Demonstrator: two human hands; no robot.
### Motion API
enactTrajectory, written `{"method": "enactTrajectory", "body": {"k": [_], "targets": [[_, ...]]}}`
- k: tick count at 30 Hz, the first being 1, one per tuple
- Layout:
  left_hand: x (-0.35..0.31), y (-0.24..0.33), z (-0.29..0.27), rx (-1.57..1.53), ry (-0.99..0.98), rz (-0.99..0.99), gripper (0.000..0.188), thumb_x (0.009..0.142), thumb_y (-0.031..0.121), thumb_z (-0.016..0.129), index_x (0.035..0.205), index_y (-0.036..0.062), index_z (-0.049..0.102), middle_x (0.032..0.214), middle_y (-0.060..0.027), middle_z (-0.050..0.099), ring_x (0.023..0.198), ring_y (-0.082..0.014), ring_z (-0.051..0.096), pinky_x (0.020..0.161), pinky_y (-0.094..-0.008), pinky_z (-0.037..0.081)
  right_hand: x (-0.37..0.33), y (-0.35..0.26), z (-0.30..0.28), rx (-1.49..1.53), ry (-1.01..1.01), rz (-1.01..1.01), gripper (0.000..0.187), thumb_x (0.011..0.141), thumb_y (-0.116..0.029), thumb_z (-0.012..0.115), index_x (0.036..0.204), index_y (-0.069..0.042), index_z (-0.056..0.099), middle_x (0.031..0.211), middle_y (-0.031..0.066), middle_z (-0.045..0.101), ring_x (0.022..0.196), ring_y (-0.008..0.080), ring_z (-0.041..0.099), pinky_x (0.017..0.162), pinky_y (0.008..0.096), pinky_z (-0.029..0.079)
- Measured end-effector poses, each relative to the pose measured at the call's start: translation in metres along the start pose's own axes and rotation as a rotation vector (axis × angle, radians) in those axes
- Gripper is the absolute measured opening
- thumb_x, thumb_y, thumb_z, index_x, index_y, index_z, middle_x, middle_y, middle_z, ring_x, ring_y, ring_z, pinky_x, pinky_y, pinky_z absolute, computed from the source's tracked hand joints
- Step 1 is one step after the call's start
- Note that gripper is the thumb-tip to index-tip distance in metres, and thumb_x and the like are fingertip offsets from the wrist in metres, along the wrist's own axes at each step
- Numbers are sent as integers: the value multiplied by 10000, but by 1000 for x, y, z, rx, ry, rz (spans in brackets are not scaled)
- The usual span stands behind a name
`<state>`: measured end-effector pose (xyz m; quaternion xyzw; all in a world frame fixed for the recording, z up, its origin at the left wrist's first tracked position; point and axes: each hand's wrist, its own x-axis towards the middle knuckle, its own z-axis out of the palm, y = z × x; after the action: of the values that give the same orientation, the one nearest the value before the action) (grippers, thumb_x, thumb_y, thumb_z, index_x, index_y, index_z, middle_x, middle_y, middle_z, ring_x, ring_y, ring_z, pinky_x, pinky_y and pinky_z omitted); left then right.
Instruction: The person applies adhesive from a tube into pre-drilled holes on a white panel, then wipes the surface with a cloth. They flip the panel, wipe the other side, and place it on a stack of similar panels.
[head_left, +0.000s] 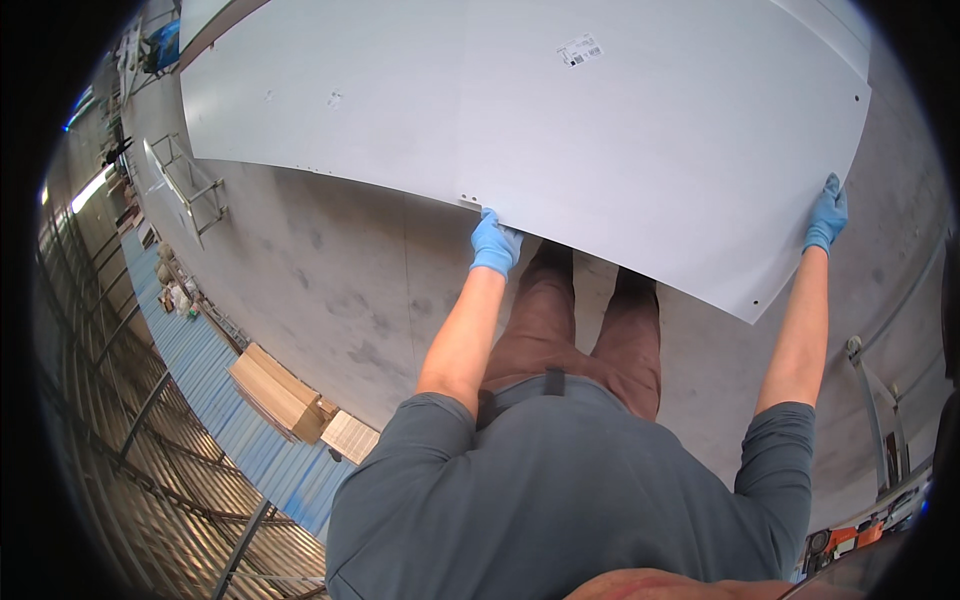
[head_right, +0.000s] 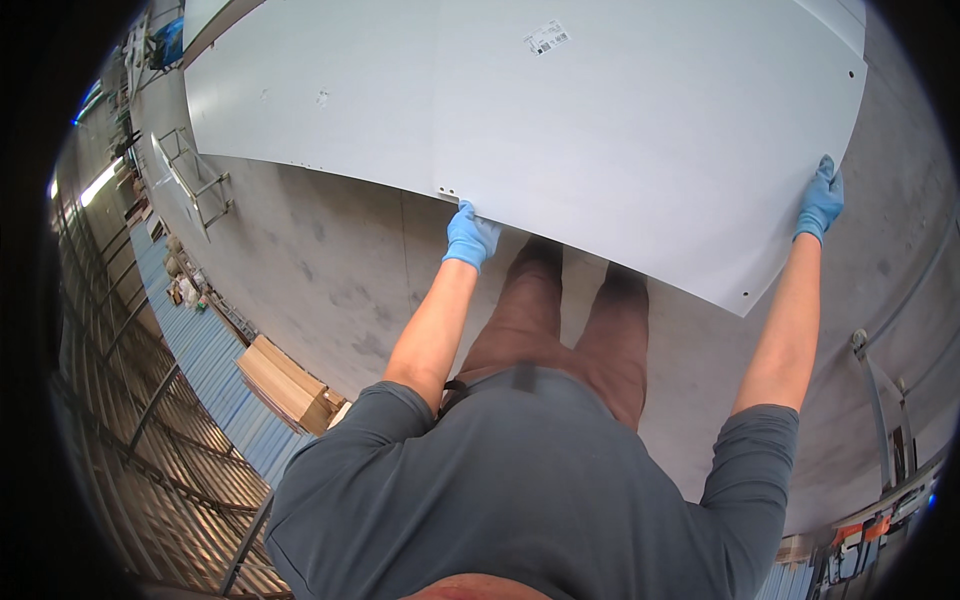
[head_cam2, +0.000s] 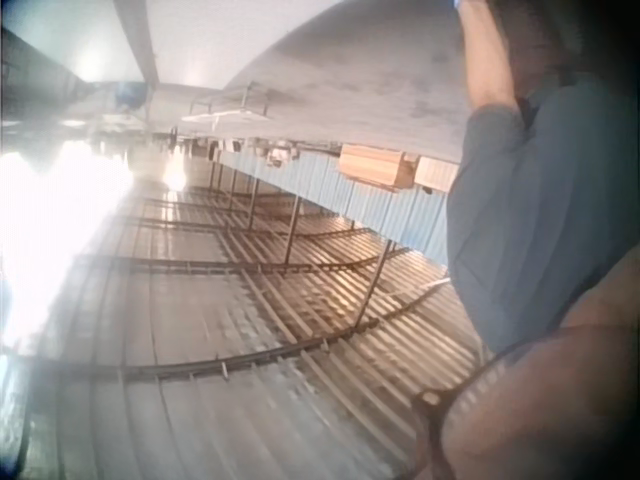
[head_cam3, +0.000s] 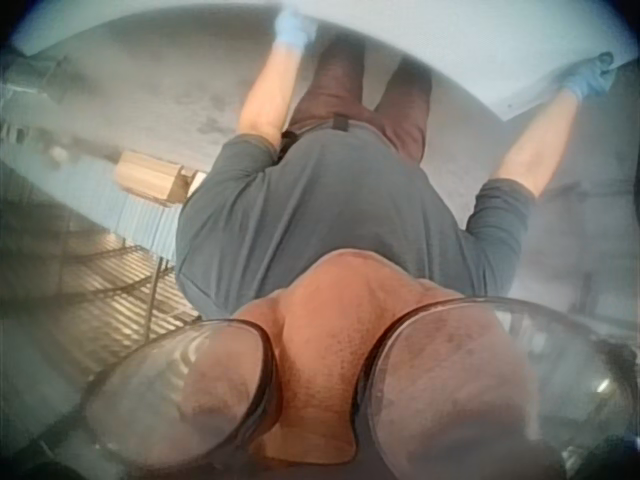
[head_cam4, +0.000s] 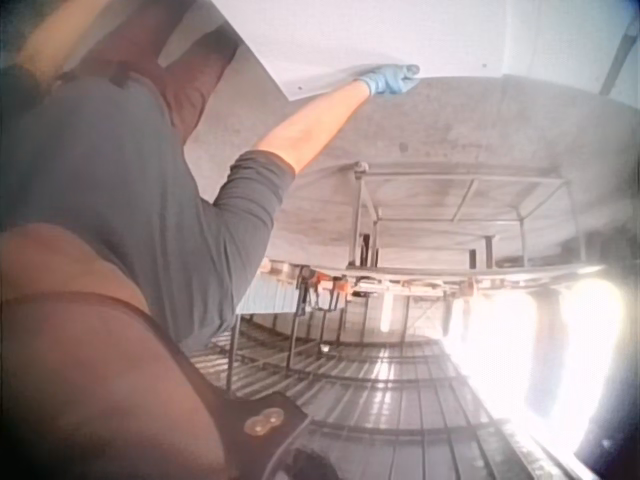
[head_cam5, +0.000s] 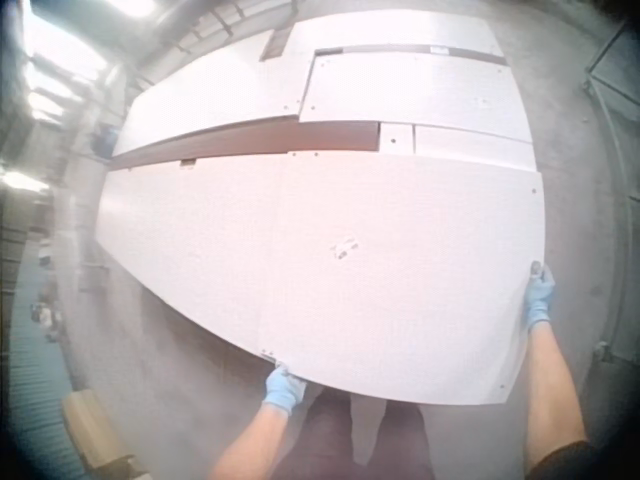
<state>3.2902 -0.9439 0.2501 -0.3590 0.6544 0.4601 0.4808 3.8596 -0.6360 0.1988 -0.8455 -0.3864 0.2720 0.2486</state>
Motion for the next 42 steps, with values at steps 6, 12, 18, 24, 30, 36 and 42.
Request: {"method": "enactTrajectory", "body": {"k": [6,12,18,24,30,36,42], "targets": [[4,-3,-4,31,18,31,585,1063,541,417,1521,182,476,1578,-12,477,1463,-272,409,1224,-495,277,-2,1,1,-87,84,-66,486,1019,-416,636,1199,29,711,976,73,745,839,153,604,795,330,511],[4,-3,1,52,76,44,579,1063,539,429,1498,163,498,1553,-29,504,1441,-285,432,1223,-484,287,-3,-1,-2,-35,41,-13,561,1012,-471,622,1269,23,685,1136,117,749,998,186,652,922,328,505],[-2,2,-8,26,-19,-4,532,1075,482,443,1501,167,485,1572,-36,477,1448,-288,428,1211,-482,334,-4,-2,-2,-52,78,-70,497,1012,-422,643,1231,19,708,1067,108,760,931,182,655,860,335,524],[-7,6,-10,131,-39,35,540,1067,463,456,1510,154,466,1568,-66,475,1434,-305,443,1205,-512,352,-7,6,6,-21,110,-139,399,1004,-392,646,1165,-44,756,1149,140,765,1053,222,709,942,356,541],[-46,-6,27,816,176,482,696,1010,445,599,1493,-26,432,1480,-188,530,1320,-285,536,1115,-443,436,-18,3,-1,-62,104,-85,563,959,-560,603,1308,-124,673,1245,180,707,1174,377,661,1006,422,516],[-118,-70,122,1654,-124,1600,796,879,317,754,1487,-85,433,1536,-305,431,1455,-417,392,1180,-506,336,-112,55,-60,57,148,114,528,992,-464,583,1370,-99,636,1397,150,640,1306,332,591,1091,388,463],[-131,-147,228,1943,-659,1834,889,857,448,752,1547,16,396,1603,-304,335,1502,-472,285,1203,-548,273,-259,132,-77,84,252,276,575,978,-421,646,1391,-26,586,1460,218,567,1349,374,545,1114,419,450]]}}
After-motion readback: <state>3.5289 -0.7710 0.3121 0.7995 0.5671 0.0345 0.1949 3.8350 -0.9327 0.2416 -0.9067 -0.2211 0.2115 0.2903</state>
